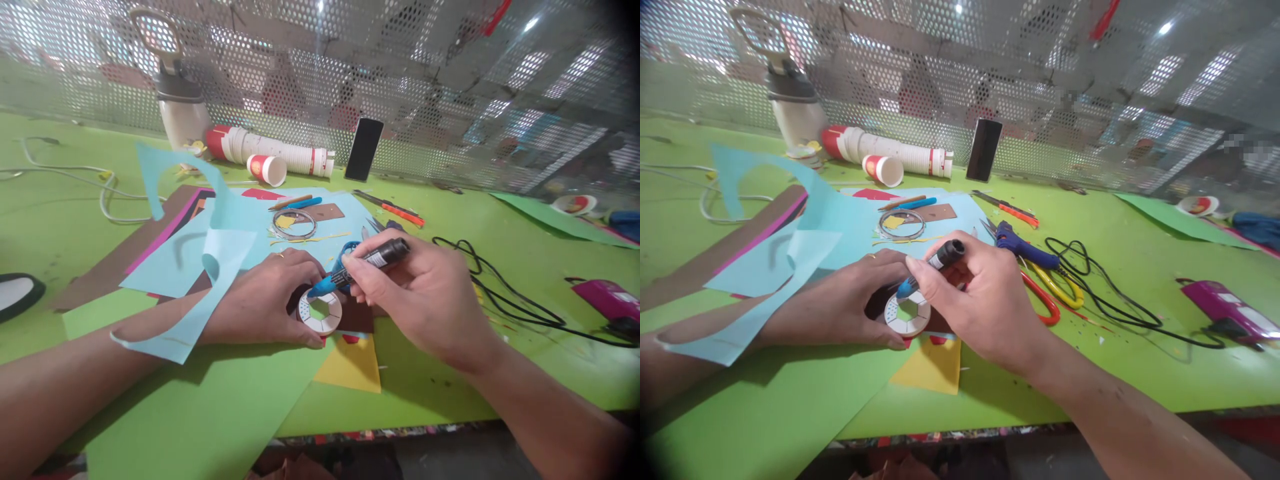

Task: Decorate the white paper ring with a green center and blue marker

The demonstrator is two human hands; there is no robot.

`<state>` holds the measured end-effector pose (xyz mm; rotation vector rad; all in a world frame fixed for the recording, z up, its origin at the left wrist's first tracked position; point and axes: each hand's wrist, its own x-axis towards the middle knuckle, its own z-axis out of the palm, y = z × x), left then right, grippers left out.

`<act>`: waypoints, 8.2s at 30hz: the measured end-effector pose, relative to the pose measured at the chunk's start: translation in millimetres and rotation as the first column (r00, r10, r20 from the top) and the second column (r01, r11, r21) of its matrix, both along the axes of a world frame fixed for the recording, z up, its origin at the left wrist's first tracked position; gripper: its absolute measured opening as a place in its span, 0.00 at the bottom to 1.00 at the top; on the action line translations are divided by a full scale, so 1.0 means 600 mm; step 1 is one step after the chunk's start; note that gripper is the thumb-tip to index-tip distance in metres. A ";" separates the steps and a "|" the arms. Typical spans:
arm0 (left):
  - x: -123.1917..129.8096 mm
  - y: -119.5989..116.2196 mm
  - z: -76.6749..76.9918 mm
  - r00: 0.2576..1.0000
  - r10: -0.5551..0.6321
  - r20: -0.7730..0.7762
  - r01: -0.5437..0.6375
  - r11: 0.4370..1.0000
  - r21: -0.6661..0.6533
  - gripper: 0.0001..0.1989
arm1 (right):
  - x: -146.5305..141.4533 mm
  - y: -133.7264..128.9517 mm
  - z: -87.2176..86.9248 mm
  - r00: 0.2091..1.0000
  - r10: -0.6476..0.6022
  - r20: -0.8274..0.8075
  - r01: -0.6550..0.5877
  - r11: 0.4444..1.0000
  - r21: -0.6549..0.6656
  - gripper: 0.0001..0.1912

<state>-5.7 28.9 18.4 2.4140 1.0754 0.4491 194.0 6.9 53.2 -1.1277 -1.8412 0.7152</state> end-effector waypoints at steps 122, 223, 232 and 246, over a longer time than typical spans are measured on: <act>-0.001 0.002 0.005 1.000 -0.015 -0.024 0.015 1.000 0.008 0.29 | -0.012 -0.001 -0.009 0.982 -0.165 0.095 0.137 0.960 0.245 0.18; 0.003 -0.011 0.003 0.999 0.036 0.028 -0.035 0.999 -0.036 0.25 | 0.063 0.056 0.042 0.877 -0.152 -0.456 0.278 0.934 0.223 0.09; -0.005 -0.010 0.009 0.998 -0.042 0.046 0.043 0.999 -0.025 0.28 | 0.053 0.056 0.022 0.985 -0.155 -0.074 0.156 0.988 0.004 0.10; -0.011 0.001 0.007 0.990 -0.119 0.081 0.122 0.992 -0.038 0.22 | 0.048 0.055 0.020 0.992 0.041 0.120 -0.015 0.978 -0.209 0.15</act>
